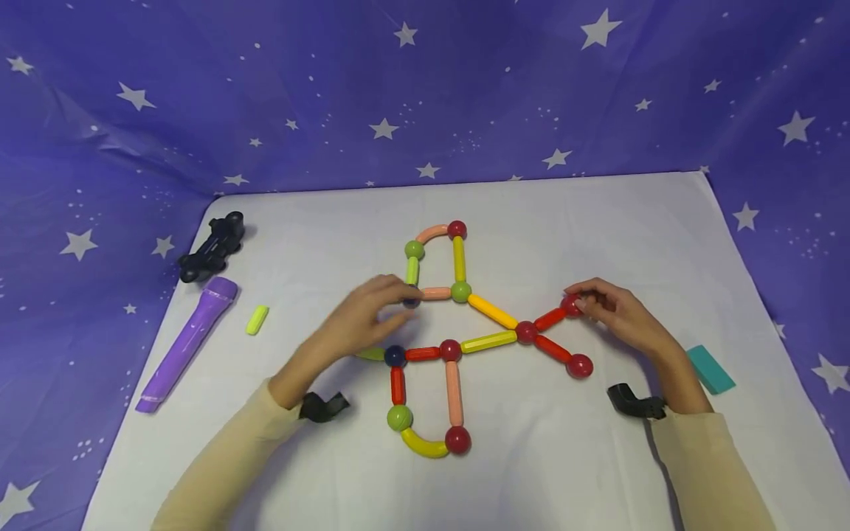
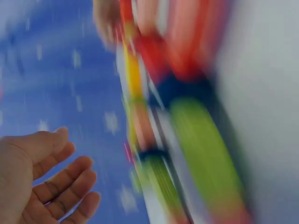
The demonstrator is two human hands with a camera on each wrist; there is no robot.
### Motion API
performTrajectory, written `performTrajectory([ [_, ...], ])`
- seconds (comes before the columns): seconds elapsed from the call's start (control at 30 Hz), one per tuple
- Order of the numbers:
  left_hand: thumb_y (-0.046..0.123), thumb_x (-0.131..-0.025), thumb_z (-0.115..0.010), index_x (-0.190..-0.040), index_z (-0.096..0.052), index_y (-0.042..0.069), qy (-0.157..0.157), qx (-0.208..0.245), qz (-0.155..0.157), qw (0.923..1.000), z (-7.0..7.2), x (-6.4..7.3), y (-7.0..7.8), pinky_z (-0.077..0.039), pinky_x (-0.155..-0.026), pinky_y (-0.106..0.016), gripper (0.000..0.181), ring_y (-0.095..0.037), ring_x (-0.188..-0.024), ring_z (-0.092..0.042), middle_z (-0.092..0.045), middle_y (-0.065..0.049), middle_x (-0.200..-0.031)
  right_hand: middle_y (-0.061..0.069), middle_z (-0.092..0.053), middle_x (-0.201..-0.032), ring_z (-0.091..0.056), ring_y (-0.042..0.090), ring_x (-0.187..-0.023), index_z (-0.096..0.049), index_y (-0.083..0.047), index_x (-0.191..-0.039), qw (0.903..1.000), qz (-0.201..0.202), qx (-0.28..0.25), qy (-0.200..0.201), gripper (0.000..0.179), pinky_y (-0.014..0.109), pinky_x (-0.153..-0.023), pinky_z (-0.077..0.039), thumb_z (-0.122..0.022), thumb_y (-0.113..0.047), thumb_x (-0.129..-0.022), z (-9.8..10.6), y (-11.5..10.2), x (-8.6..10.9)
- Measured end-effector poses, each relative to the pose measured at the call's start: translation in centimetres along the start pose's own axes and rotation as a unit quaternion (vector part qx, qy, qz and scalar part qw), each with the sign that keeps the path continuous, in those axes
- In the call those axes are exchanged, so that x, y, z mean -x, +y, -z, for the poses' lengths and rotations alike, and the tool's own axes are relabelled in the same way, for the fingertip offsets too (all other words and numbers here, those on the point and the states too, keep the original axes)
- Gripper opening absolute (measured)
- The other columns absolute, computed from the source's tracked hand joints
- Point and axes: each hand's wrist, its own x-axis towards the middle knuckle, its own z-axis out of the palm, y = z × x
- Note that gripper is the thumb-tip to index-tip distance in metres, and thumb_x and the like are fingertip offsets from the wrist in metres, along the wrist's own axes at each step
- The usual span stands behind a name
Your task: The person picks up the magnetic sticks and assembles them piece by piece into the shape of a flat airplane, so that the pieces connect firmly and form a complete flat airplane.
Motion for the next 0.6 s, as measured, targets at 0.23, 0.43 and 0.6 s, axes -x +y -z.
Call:
performTrajectory([
  [0.23, 0.016, -0.091, -0.068, -0.124, -0.062, 0.002, 0.138, -0.101, 0.22, 0.9604, 3.8, 8.7, -9.6, -0.045, -0.085, -0.05, 0.037, -0.038, -0.102, -0.054, -0.058, -0.021, -0.112, -0.015, -0.061, -0.116, -0.054, -0.001, -0.104, -0.059, -0.004, -0.127, 0.9999, -0.003, -0.01, -0.003, 0.028, 0.007, -0.086, -0.042, -0.051, -0.01, -0.101, 0.1, 0.0, -0.1],
  [0.43, 0.017, -0.093, -0.064, -0.135, -0.047, -0.007, 0.08, -0.096, 0.385, 0.9143, 4.8, 13.2, -11.9, -0.038, -0.087, -0.06, 0.051, -0.05, -0.105, -0.042, -0.042, -0.038, -0.119, -0.017, -0.061, -0.115, -0.055, 0.0, -0.102, -0.059, -0.004, -0.127, 0.9999, -0.007, -0.007, -0.006, 0.028, 0.008, -0.085, -0.043, -0.05, -0.007, -0.101, 0.1, 0.0, -0.2],
  [0.6, 0.004, -0.091, -0.063, -0.127, -0.054, -0.01, 0.077, -0.091, 0.38, 0.9172, 4.5, 14.1, -12.2, -0.04, -0.087, -0.06, 0.039, -0.051, -0.1, -0.048, -0.047, -0.036, -0.113, -0.019, -0.061, -0.115, -0.054, 0.0, -0.101, -0.059, -0.005, -0.127, 0.9999, -0.013, 0.003, -0.006, 0.029, 0.01, -0.083, -0.044, -0.051, -0.006, -0.1, 0.1, -0.1, -0.2],
])
